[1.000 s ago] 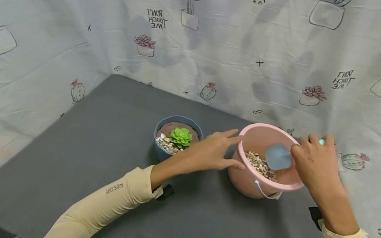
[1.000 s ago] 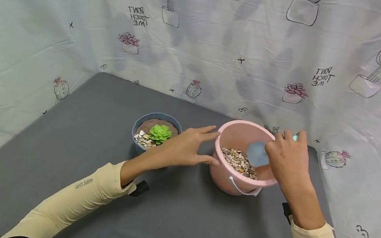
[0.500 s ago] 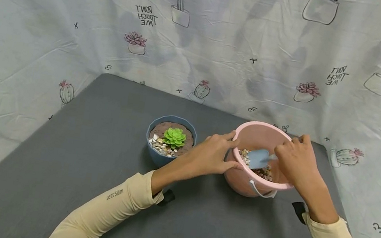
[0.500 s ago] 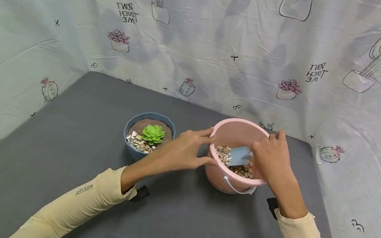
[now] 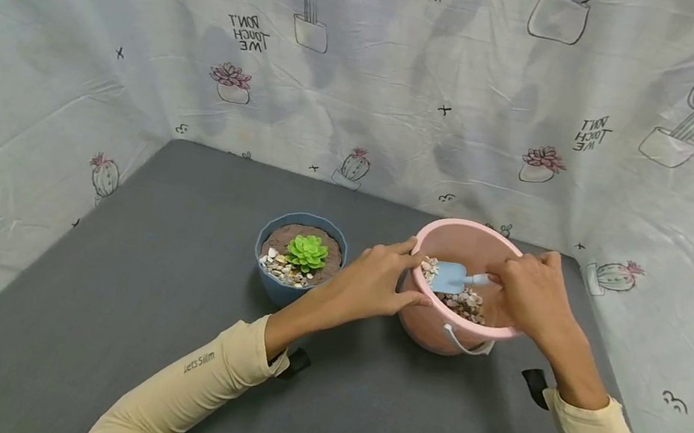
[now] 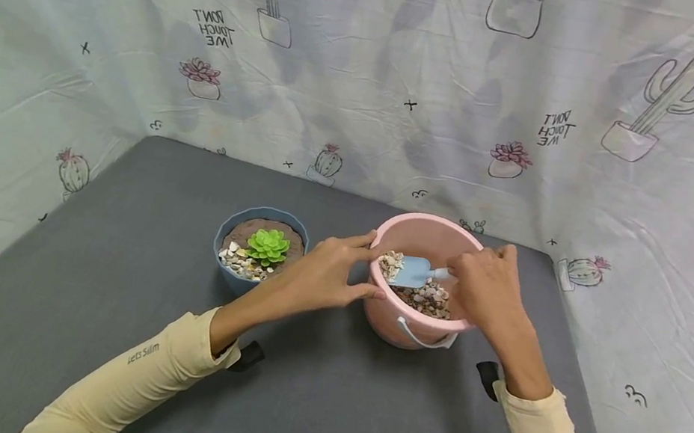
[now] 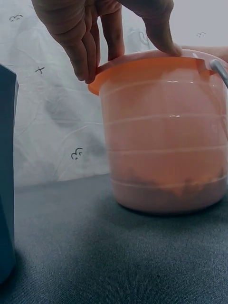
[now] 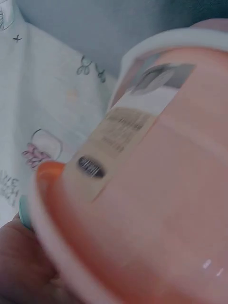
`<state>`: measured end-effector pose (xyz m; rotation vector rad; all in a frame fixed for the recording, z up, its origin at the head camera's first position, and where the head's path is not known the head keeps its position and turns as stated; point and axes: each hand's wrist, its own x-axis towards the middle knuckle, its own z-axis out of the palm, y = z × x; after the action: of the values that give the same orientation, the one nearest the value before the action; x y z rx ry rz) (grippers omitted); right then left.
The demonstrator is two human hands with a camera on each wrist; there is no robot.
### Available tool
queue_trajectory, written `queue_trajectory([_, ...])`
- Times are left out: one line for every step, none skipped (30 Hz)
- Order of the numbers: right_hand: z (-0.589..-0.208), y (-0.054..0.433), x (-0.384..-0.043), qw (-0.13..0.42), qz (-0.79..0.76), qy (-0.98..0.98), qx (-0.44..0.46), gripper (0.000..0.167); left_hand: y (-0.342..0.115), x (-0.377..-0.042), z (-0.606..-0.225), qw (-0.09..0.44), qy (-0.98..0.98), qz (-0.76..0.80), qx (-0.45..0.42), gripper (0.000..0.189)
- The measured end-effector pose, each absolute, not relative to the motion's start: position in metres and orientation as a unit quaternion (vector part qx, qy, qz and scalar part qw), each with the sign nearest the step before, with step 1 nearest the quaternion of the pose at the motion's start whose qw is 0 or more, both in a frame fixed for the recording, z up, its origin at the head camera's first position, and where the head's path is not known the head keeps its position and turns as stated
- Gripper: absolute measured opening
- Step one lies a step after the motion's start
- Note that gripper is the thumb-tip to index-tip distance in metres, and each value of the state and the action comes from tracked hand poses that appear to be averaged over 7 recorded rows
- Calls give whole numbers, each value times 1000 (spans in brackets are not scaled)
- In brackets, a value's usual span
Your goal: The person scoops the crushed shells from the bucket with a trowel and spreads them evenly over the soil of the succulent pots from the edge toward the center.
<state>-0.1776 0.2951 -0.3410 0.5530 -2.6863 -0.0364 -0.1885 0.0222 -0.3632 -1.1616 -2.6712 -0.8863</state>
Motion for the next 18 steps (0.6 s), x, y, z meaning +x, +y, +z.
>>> queue_trajectory([-339,296,-176,212,-13,-957,198,23,22,-189,-364,50,-876,-291,-380,67])
queue_trajectory([-338,298,-174,226,-15,-953,199,18,22,-189,-364,52,-877,-291,-379,67])
queue_trajectory([-336,299,-173,234,-16,-952,198,16,22,-189,-364,53,-877,-292,-377,67])
queue_trajectory([-334,300,-171,241,-16,-950,197,14,22,-188,-364,54,-877,-293,-377,67])
queue_trajectory([-332,302,-169,247,-16,-949,196,13,22,-188,-364,56,-877,-295,-376,68])
queue_trajectory([-331,303,-168,249,-14,-949,193,13,22,-188,-364,57,-875,-298,-376,68])
queue_trajectory([-330,305,-166,249,-12,-950,189,13,22,-188,-365,58,-875,-299,-376,68])
queue_trajectory([-329,306,-164,248,-9,-951,186,13,22,-188,-365,59,-874,-300,-377,67])
queue_trajectory([-328,308,-163,246,-1,-952,181,13,22,-188,-366,59,-874,-301,-377,68])
queue_trajectory([-327,310,-161,247,4,-952,179,14,22,-188,-366,60,-874,-301,-377,68])
queue_trajectory([-326,311,-159,249,9,-952,178,16,22,-188,-367,62,-874,-301,-376,68])
queue_trajectory([-325,312,-157,252,14,-951,177,18,22,-188,-367,61,-874,-303,-375,67])
queue_trajectory([-324,314,-156,257,17,-950,177,20,21,-188,-368,62,-874,-304,-375,67])
queue_trajectory([-322,315,-154,261,21,-948,178,22,21,-188,-368,62,-873,-305,-374,67])
queue_trajectory([-321,316,-153,265,24,-947,179,23,21,-188,-369,63,-873,-307,-374,67])
queue_trajectory([-319,317,-151,270,23,-945,181,23,21,-189,-370,63,-872,-311,-374,67])
queue_trajectory([-318,318,-150,274,23,-944,181,24,20,-189,-370,62,-870,-315,-375,67])
queue_trajectory([-316,318,-148,276,24,-944,180,25,20,-189,-371,60,-867,-321,-376,67])
